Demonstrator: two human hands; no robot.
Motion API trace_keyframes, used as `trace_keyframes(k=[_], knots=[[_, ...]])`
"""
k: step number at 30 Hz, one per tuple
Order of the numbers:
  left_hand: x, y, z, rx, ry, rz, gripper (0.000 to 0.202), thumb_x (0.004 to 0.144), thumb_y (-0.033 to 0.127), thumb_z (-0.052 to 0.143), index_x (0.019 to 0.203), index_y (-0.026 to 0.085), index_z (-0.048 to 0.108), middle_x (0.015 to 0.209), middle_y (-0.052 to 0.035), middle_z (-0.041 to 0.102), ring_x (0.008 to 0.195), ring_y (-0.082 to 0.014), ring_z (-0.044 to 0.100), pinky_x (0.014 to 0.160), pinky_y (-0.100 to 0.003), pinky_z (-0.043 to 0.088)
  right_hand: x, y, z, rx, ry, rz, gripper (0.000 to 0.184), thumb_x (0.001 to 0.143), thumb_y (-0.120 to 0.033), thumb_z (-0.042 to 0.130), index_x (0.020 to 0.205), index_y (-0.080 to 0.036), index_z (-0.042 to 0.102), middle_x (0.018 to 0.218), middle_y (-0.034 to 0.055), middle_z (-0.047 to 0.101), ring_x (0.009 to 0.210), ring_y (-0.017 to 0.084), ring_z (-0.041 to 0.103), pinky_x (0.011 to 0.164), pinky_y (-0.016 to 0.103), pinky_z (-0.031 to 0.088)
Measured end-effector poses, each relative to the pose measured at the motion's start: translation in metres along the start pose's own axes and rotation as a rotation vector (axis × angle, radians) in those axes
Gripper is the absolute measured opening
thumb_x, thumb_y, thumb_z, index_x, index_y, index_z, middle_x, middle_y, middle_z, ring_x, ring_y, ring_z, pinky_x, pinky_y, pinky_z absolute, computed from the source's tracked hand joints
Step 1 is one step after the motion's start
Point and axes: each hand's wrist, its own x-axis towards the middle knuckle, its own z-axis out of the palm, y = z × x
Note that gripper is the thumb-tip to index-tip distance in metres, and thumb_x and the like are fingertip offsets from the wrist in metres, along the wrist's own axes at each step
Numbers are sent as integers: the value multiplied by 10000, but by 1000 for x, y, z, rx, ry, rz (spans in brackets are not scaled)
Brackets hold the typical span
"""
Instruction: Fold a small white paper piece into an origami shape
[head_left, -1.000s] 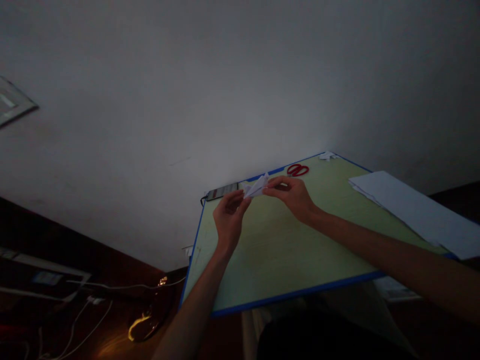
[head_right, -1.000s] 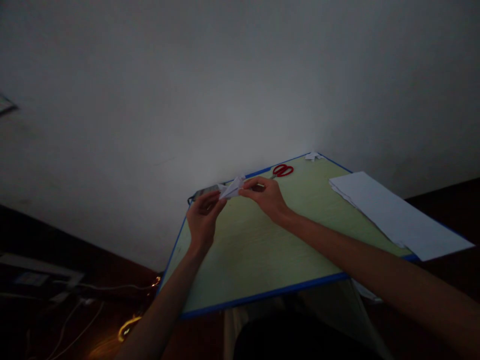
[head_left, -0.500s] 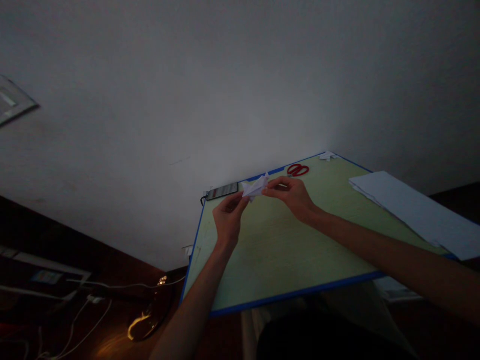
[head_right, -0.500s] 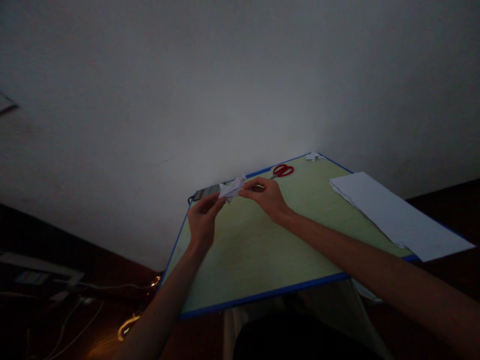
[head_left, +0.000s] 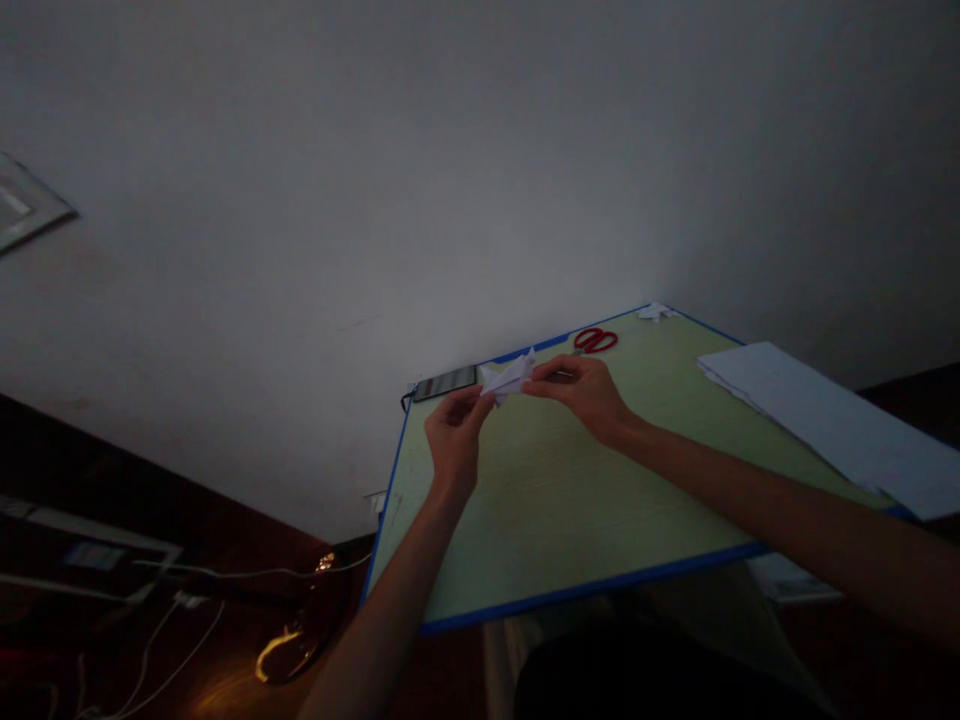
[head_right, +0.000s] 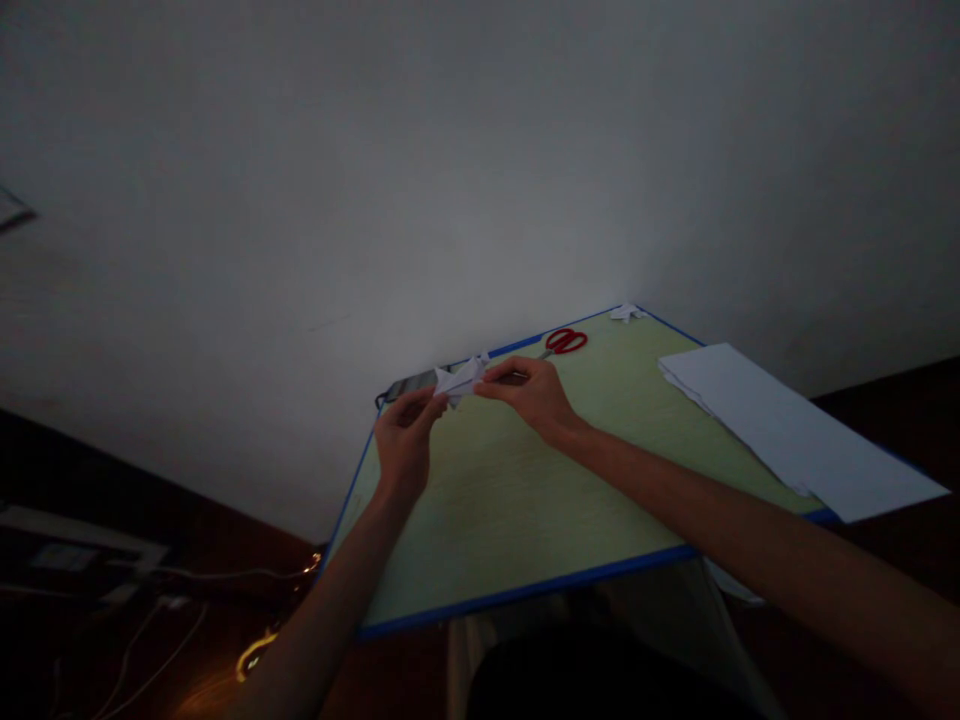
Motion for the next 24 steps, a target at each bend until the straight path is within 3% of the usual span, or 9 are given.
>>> trace_keyframes(k=[7,15,19,24], knots=[[-1,-1,-1,0,-112,4,330,726,335,838,982,169,711,858,-42,724,755,-150,664,678,-266,531,0,4,-1,-13,-45,-24,338,524,-385,952,724,-204,749,847,49,787,815,224,744,863,420,609],[-1,-3,1,6,-151,-68,497,715,418,859,1101,183,653,715,21,621,660,-136,620,612,-252,516,-1,2,0,-61,-115,-58,329,544,-403,937,716,-198,744,852,53,785,790,213,733,847,414,606],[-2,-1,1,116,-228,-53,348,746,433,827,971,181,741,785,-28,680,698,-142,617,625,-250,508,-3,2,0,-65,-169,-76,313,575,-419,923,718,-202,750,919,67,786,839,221,737,877,420,601],[-2,1,0,148,-228,-19,271,719,414,845,831,183,760,852,-56,735,778,-168,654,643,-249,504,-4,2,0,-145,-239,-175,289,636,-445,891,741,-210,760,908,61,778,875,224,731,904,415,594]])
